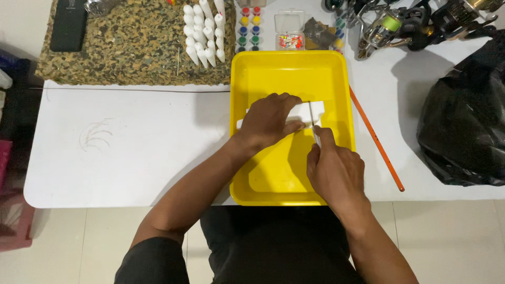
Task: The person uses a utility knife to cut a white foam block into smaller pieces on a yellow tray. They repeatedly slice the foam into cubes and place them in the tray.
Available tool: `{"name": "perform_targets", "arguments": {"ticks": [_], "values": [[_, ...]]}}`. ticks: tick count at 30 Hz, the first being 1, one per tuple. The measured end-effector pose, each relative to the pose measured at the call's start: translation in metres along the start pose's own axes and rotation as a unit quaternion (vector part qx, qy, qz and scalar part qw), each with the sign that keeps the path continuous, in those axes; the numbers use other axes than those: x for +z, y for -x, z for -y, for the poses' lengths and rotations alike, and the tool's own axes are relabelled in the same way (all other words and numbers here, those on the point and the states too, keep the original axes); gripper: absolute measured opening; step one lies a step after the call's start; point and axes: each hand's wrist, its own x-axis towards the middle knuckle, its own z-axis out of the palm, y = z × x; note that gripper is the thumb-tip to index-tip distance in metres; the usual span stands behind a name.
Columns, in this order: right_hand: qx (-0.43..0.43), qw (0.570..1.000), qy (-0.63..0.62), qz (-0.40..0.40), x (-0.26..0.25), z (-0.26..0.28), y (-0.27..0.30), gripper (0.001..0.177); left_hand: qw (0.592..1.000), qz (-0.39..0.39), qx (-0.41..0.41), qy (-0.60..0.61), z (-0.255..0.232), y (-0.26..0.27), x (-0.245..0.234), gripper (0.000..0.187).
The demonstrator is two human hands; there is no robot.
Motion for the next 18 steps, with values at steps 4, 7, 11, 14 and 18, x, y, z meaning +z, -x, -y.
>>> {"name": "perform_targets", "arguments": {"ticks": [4,7,11,14,18], "values": [[-0.013,1.0,-0.013,-0.017,0.002,-0.001,-0.005,0.036,1.0,-0.008,0.01,-0.002,0.001,-0.001,0.0,0.046],[0.002,1.0,-0.008,-0.004,-0.001,0.002,-0.001,0.038,1.0,-0.008,0.0,0.002,0.002,0.0,0.001,0.045],[0.01,1.0,0.01,-0.004,0.0,0.0,-0.002,0.037,1.0,-0.011,0.009,-0.002,0.006,-0.002,0.007,0.045],[0.008,1.0,0.008,-0.013,0.0,0.001,-0.008,0.036,1.0,-0.012,0.015,-0.009,0.008,-0.003,0.01,0.044],[0.004,1.0,0.008,0.003,-0.003,0.002,-0.014,0.038,1.0,-0.019,0.024,-0.007,0.006,-0.002,0.007,0.044]]}}
